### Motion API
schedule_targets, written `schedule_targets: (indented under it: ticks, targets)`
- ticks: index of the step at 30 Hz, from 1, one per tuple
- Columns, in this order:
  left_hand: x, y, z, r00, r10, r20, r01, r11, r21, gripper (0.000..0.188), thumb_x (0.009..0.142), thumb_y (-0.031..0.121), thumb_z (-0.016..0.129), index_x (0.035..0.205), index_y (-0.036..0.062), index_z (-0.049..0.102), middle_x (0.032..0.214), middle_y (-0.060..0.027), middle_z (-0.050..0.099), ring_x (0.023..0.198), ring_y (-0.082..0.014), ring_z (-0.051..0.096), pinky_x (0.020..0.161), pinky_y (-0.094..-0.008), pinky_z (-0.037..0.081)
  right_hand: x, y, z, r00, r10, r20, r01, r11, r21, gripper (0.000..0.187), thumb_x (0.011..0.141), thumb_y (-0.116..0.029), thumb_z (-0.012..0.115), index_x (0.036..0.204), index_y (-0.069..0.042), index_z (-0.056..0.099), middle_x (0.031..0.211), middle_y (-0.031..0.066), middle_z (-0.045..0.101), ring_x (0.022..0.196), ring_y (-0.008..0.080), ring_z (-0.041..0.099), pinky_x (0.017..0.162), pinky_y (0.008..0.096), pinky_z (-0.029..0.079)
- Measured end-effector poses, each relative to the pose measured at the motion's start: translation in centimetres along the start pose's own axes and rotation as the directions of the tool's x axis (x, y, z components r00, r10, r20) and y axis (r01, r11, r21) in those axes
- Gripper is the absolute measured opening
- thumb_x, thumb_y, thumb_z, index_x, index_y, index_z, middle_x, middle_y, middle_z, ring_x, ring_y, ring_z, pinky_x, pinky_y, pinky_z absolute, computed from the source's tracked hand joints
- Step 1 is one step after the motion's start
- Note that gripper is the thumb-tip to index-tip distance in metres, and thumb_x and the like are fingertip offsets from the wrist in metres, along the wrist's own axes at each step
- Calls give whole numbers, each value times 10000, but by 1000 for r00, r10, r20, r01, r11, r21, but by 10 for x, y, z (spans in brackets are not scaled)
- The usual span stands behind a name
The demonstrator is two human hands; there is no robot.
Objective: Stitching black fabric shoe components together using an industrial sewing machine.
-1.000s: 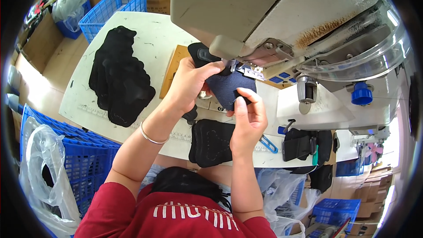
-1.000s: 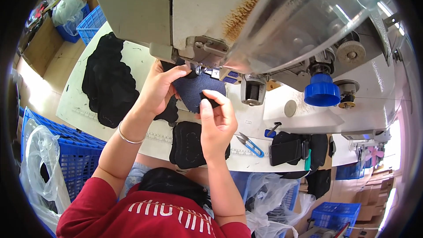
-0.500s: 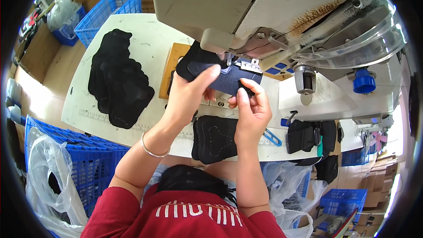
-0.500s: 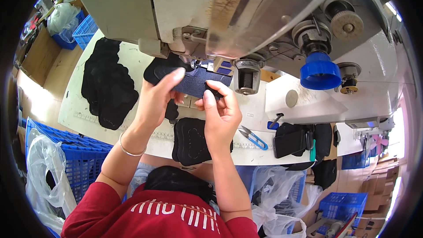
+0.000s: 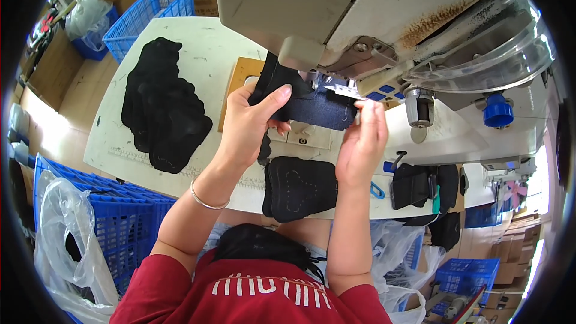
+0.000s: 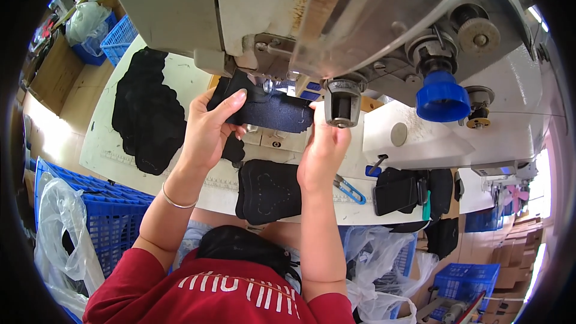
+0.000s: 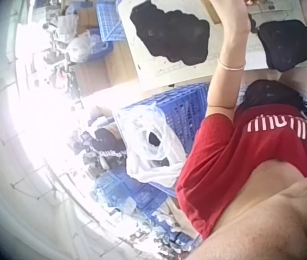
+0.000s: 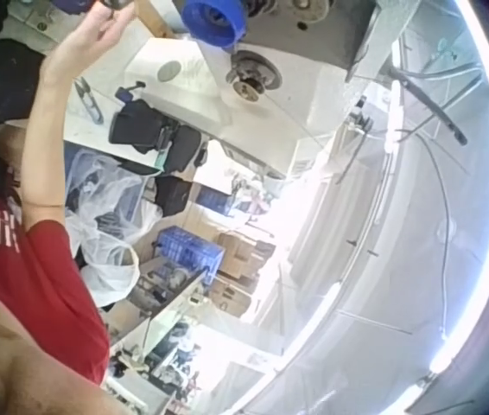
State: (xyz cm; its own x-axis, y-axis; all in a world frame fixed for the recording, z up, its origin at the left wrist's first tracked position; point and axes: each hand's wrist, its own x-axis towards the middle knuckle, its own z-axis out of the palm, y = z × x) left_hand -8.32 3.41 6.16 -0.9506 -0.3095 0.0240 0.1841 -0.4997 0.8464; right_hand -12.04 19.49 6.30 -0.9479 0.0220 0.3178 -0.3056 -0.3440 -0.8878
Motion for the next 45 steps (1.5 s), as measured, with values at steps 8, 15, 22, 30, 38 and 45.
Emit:
schedule_targets:
  ticks: [8,15,22,30,38,45]
  targets:
    - [-6,-2,4,1000,21,-10,-21,999,28,205,866,152,672,927,-33,611,785,-76,636,576,-126,559,475,-254,449,-16,-1,-1,951,-251,181,309,750,-585,152,900,-121,599,1020,-53,664,1162,77,480,1122,184,446,986,293,305]
    - [-1,-4,3,998,38,-39,-39,999,-10,213,859,177,683,881,-25,620,740,-78,644,509,-128,554,467,-242,448,-17,3,3,916,-347,199,393,683,-616,171,897,-124,605,1033,-58,687,1091,72,498,1017,196,502,889,275,377]
    - [-3,-2,4,999,34,-31,-33,999,27,205,854,169,686,872,-22,615,735,-80,640,503,-128,549,463,-245,445,-15,6,1,897,-386,216,424,612,-667,179,889,-93,610,1045,-76,695,934,34,456,840,150,463,760,255,386]
    - [-5,-6,11,996,30,-81,-34,998,-45,216,860,156,678,891,-42,600,745,-93,622,527,-133,550,454,-256,436,-5,3,-3,847,-440,297,513,534,-672,172,880,-71,631,1036,-92,700,854,62,499,815,183,454,755,279,382]
    - [-14,-12,20,990,88,-110,-97,993,-73,215,873,173,658,866,-39,619,724,-82,629,521,-156,588,493,-270,498,13,-13,-4,887,-306,347,462,582,-669,174,898,-154,606,1022,-107,719,762,0,511,754,141,400,720,255,357]
    - [-8,-14,18,993,36,-112,-56,982,-179,199,879,152,648,863,-40,601,740,-94,632,514,-170,600,486,-282,511,12,-15,0,887,-300,352,462,570,-679,189,908,-169,596,1042,-113,718,743,-16,551,726,138,369,702,252,338]
